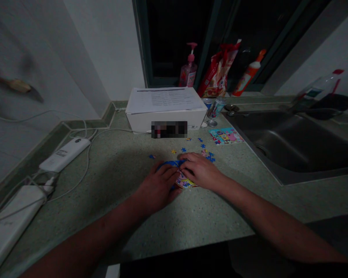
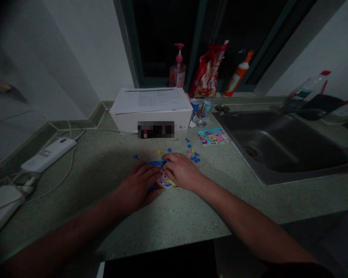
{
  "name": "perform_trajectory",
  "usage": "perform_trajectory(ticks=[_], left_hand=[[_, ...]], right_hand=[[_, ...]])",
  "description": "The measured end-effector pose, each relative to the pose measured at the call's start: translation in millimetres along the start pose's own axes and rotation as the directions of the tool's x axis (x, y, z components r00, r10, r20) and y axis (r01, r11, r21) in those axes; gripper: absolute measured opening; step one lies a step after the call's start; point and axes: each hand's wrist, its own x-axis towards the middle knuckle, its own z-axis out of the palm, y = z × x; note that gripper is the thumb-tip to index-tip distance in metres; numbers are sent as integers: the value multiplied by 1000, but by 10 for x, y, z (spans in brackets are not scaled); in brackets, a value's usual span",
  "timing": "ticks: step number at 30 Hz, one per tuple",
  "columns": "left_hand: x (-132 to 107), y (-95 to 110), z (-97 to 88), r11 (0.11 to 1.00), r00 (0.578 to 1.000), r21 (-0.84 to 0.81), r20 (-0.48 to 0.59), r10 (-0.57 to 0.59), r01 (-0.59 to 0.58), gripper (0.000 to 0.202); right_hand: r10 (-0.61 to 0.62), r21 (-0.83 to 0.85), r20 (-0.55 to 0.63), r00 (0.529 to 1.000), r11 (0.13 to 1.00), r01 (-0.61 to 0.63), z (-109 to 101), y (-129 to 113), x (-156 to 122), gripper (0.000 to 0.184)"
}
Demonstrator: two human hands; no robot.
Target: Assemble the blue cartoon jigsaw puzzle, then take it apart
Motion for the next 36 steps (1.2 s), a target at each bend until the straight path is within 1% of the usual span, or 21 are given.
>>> perform_trajectory(ticks=[5,8,11,13,15,17,20,23,29,36], left_hand=[[-16,-17,45,1000,999,-20,-31,13,-13,44],[-17,-29,57,999,1000,-34,-22,21,-22,47],[-5,-27,42,999,1000,-48,-10,23,-24,47],[4,-20,26,998,1000,-56,-18,19,-20,46],[10,-13,15,997,999,-69,-26,20,-22,46],[11,-10,14,997,999,-80,-27,18,-20,46],[12,-13,23,996,1000,-81,-23,20,-21,48],[16,-17,31,996,1000,-81,-14,22,-23,48],[19,-24,30,996,999,-76,-14,35,-36,48],[21,3,3,994,998,-93,-20,57,-59,45]], right_hand=[[31,-4,-38,999,1000,-31,-33,20,-4,14],[61,4,-85,995,998,-60,-117,75,-15,17],[123,-1,-139,983,992,-125,-248,217,-52,19],[196,-50,-160,968,977,-206,-335,359,-93,20],[274,-133,-147,950,947,-293,-398,511,-138,21],[347,-201,-109,931,910,-363,-424,640,-174,21],[419,-244,-61,906,874,-420,-407,737,-196,22],[435,-270,-44,899,862,-430,-367,726,-188,22],[396,-272,-66,916,876,-398,-337,678,-184,19],[393,-290,-43,919,875,-388,-314,658,-170,19]])
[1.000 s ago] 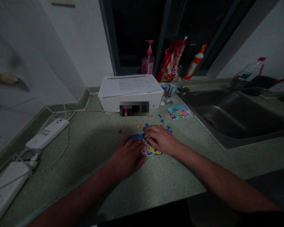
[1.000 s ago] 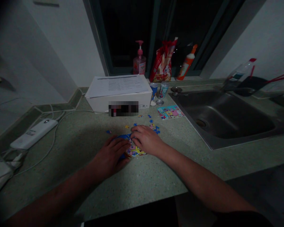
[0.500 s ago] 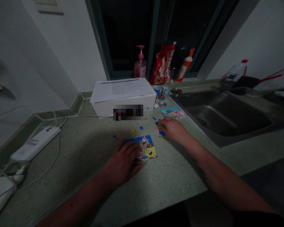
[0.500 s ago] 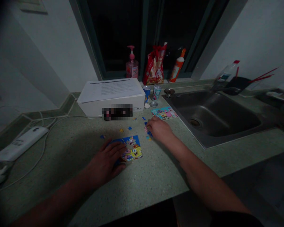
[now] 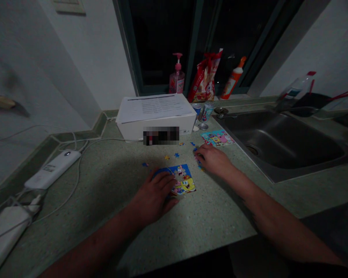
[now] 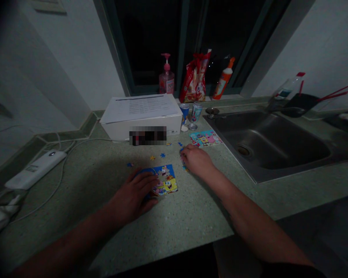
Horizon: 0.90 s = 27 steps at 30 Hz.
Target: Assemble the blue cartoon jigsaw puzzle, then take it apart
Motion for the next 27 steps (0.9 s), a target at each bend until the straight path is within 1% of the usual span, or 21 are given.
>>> perform_trajectory(ticks=[2,3,5,6,7,8,9,10,11,12,14,17,21,23,27], left_hand=[[5,-1,-29,1000,1000,-9,-20,-2,1,44],[6,-15,-47,1000,999,-3,-37,-21,21,41],[-1,-83,-86,991,989,41,-82,-121,125,34],[-9,-136,-105,976,974,74,-110,-197,206,31],[-21,-200,-121,948,950,113,-138,-281,297,31],[-36,-270,-133,917,923,150,-176,-342,369,33],[-51,-341,-141,878,887,173,-217,-407,446,36],[-68,-408,-146,844,856,186,-240,-458,503,39],[-82,-467,-147,826,840,194,-255,-479,530,40],[-93,-514,-147,815,831,200,-262,-491,544,40],[-102,-574,-146,810,834,220,-255,-490,543,36],[-81,-601,-157,806,840,245,-220,-495,539,31],[-37,-628,-184,805,834,220,-172,-524,551,30],[-31,-661,-188,810,835,206,-175,-522,550,28],[-47,-750,-180,837,849,170,-216,-483,520,23]], right_hand=[[-15,4,-6,1000,1000,15,-1,-26,-5,20],[-23,10,-14,1000,1000,23,-1,-39,-8,20],[-35,22,-36,999,999,36,-2,-62,-15,22],[-41,29,-44,998,999,43,-2,-72,-18,22],[-47,35,-49,998,998,48,-2,-80,-21,23],[-52,39,-50,997,998,53,-1,-87,-23,23],[-56,40,-49,997,998,58,0,-94,-24,23],[-61,37,-46,997,997,63,2,-100,-24,23],[-64,32,-41,997,997,66,4,-106,-24,23],[-65,26,-36,997,998,65,6,-112,-25,23],[-61,16,-23,998,998,61,7,-125,-26,23],[-56,20,-12,998,998,57,2,-142,-29,23],[-61,29,-14,998,998,61,-4,-162,-31,23],[-66,27,-18,998,997,66,-5,-175,-31,22],[-92,47,-44,995,994,94,-19,-210,-30,20]])
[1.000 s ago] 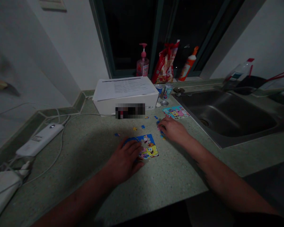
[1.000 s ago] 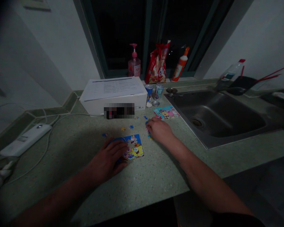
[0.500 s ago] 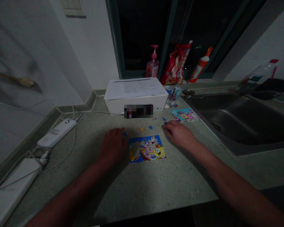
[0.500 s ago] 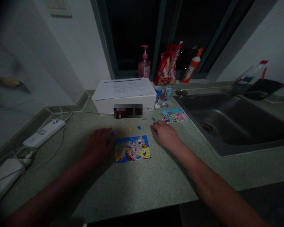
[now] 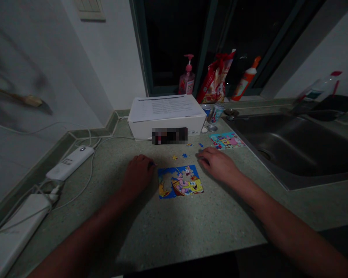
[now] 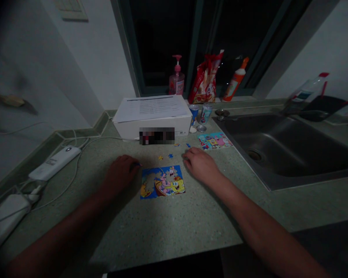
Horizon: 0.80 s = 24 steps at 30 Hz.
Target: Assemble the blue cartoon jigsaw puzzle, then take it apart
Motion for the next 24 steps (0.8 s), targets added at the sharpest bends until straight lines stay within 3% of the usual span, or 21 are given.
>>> perform_trajectory(ticks=[5,9,11,13,16,19,21,24], left_hand=[[35,-34,-31,996,999,-87,19,-27,29,15],[32,110,-115,934,962,-244,145,-231,261,9],[-1,241,-139,839,932,-410,205,-298,358,10],[-58,383,-139,696,924,-609,220,-313,381,16],[-158,558,-109,455,925,-806,307,-226,378,16],[-228,650,-76,260,909,-873,377,-178,413,22],[-248,674,-67,185,902,-885,402,-161,427,26],[-256,682,-68,155,902,-891,408,-139,427,26]], right_hand=[[-30,71,-40,999,997,32,-18,-57,9,20],[-85,199,-97,992,975,103,-1,-179,-1,19],[-115,255,-138,984,956,147,6,-293,-20,19],[-163,315,-177,971,925,212,6,-430,-50,18],[-239,380,-202,950,875,301,4,-619,-101,20],[-266,413,-216,939,847,335,10,-722,-136,23],[-277,417,-238,931,836,356,16,-739,-143,19],[-289,399,-249,924,839,370,20,-730,-137,16]])
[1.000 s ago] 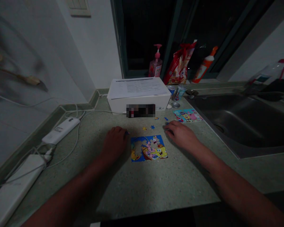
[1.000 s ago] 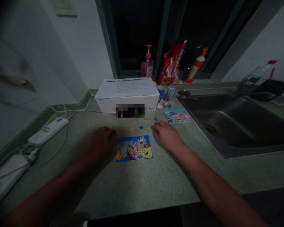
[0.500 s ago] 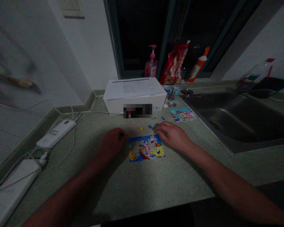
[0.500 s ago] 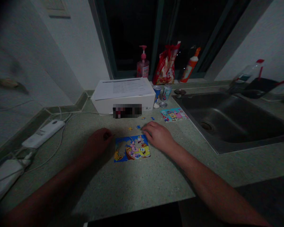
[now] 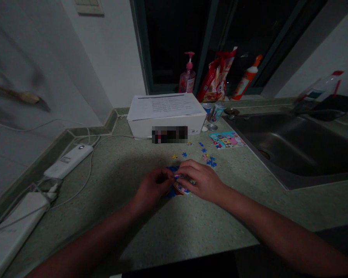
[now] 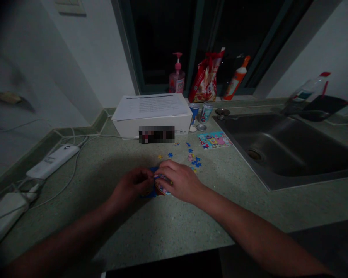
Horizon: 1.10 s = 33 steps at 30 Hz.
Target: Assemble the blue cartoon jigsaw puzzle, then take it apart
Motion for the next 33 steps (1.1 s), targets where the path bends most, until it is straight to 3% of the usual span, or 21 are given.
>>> perform_trajectory(ticks=[6,20,33], left_hand=[[-11,-8,-6,999,999,11,6,-34,34,24],[-24,3,26,998,1000,-61,26,11,-10,22],[-32,4,13,999,1000,-43,0,-17,17,24]], right_hand=[[3,-2,-1,1000,1000,-3,-3,40,-8,17],[57,-3,-5,998,998,-57,2,40,-24,15],[13,6,-6,1000,1000,-13,-43,64,-8,14]])
